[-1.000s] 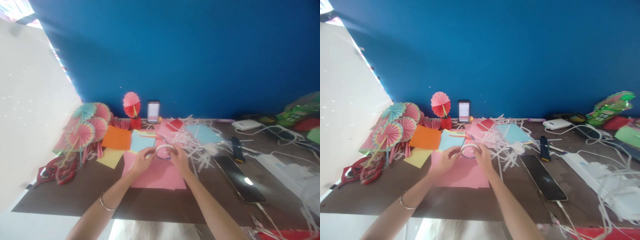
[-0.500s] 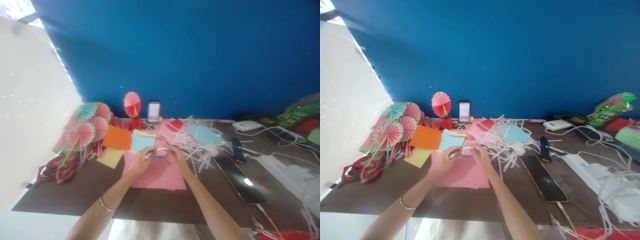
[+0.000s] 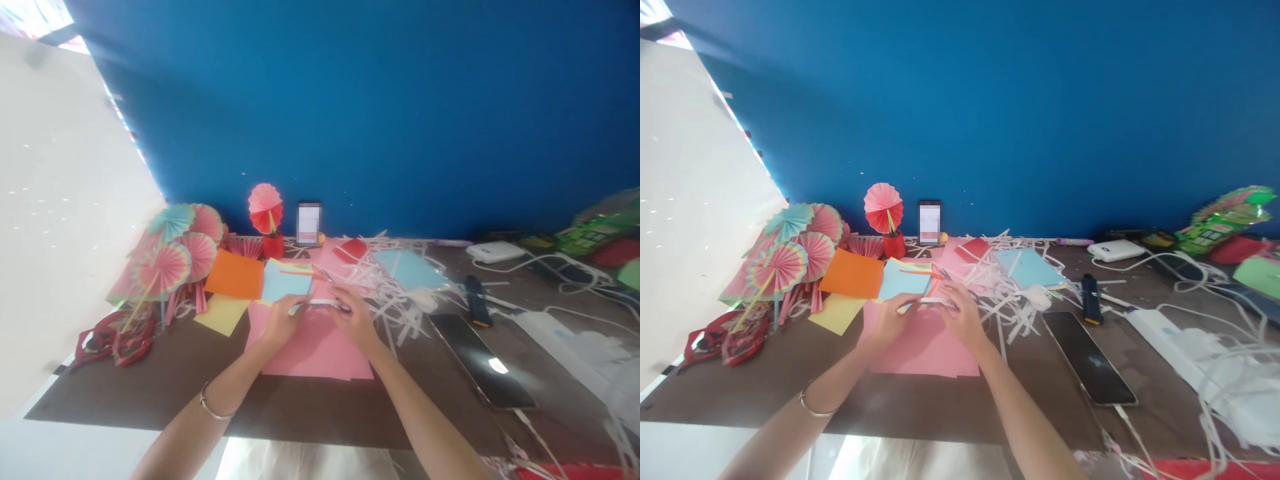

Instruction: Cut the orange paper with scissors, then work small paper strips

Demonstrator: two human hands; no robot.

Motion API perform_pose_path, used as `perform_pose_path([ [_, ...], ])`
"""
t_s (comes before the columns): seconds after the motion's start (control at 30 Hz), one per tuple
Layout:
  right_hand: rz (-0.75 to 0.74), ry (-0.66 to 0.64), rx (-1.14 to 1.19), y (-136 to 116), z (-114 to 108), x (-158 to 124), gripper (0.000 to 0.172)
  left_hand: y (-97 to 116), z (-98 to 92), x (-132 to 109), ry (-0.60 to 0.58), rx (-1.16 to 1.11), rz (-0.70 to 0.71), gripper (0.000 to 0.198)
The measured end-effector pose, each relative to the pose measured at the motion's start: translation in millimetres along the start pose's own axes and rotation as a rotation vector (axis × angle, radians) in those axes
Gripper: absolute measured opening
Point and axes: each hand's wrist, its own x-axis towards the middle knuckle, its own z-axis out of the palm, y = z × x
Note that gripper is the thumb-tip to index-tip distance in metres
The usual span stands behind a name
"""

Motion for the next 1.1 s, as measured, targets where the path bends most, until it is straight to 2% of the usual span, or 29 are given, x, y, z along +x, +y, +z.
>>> perform_pose_path([
  [0.13, 0.016, -0.033, 0.002, -7.5, -0.7, 0.3, 0.015, -0.8, -0.1, 0.4, -0.021, -0.006, 0.029, 0.022],
  [0.23, 0.078, -0.055, 0.035, -10.9, -0.9, 1.4, 0.015, -1.0, 0.7, 1.2, -0.030, -0.041, 0.051, 0.021],
  [0.4, 0.227, 0.008, 0.163, -9.0, -3.6, 4.8, 0.017, 2.0, 0.4, 2.8, -0.007, -0.158, -0.044, 0.024],
  [0.5, 0.318, 0.014, 0.253, -6.0, -5.3, 6.4, 0.021, 3.9, -1.2, 3.0, -0.089, -0.156, -0.085, 0.022],
  [0.57, 0.315, 0.008, 0.280, -4.6, -5.4, 6.5, 0.022, 4.6, -2.1, 2.8, -0.114, -0.136, -0.088, 0.022],
  [0.77, 0.207, 0.040, 0.205, -4.5, -2.6, 4.0, 0.022, 4.9, -2.2, 2.1, -0.074, -0.092, -0.077, 0.023],
  [1.1, 0.290, 0.045, 0.268, -10.1, -4.6, 7.3, 0.017, 7.3, -1.3, 1.6, -0.104, -0.044, -0.037, 0.023],
])
